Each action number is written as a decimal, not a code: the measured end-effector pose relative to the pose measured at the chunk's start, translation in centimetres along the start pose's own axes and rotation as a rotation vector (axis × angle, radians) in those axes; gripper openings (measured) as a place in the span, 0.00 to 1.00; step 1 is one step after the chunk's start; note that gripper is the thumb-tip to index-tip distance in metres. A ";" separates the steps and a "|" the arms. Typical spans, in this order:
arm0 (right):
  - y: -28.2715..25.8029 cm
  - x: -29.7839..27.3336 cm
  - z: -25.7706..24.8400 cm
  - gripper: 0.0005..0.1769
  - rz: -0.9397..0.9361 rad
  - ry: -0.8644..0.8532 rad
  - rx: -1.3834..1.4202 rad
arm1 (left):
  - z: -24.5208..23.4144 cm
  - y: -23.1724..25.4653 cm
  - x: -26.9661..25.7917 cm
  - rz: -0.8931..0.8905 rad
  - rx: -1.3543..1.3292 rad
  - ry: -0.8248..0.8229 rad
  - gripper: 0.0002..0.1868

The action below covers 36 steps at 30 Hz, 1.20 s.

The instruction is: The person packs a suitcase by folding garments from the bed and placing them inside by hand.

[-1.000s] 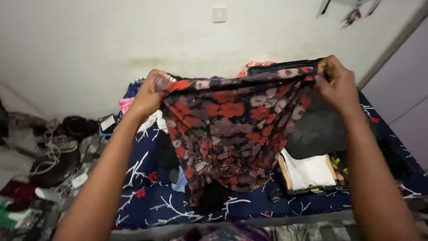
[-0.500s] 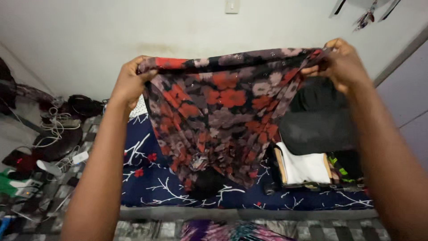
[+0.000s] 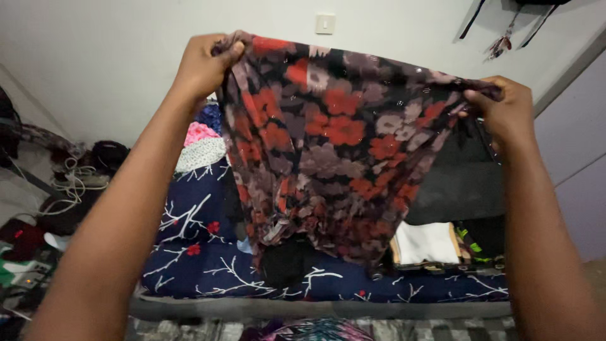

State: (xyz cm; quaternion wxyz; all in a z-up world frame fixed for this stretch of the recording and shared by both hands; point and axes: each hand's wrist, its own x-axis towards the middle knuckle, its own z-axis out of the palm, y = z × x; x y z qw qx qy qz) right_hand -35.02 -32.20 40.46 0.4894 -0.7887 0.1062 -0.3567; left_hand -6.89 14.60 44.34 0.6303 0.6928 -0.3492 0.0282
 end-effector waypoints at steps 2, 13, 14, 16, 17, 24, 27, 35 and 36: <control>1.0 -0.3 -0.1 0.05 0.004 0.045 0.060 | -1.0 -0.2 1.1 0.291 0.710 0.166 0.19; 1.2 0.6 0.5 0.05 -0.033 0.051 0.083 | -8.7 0.5 5.5 -0.005 0.523 -0.011 0.16; 0.9 0.9 0.5 0.06 0.066 -0.005 0.235 | -8.2 0.8 5.4 -0.028 0.454 -0.034 0.16; 0.3 2.0 0.7 0.05 0.057 -0.058 0.129 | -6.3 1.1 4.8 -0.010 0.285 -0.059 0.16; 0.0 2.4 0.4 0.04 0.048 -0.097 0.029 | -5.1 1.3 4.4 0.025 0.183 -0.070 0.16; -2.1 0.6 -1.3 0.06 0.076 -0.377 -0.035 | 3.6 -0.8 -0.2 0.056 0.357 0.377 0.23; -4.4 -2.2 -0.2 0.08 0.132 -0.316 0.270 | 7.9 -0.8 -1.0 0.323 0.501 0.404 0.23; -7.2 -7.1 8.6 0.06 0.109 -0.162 0.577 | 21.0 3.7 -5.1 0.365 0.256 0.198 0.22; -7.4 -7.4 9.3 0.06 0.107 -0.152 0.577 | 21.7 4.3 -5.7 0.344 0.158 0.134 0.21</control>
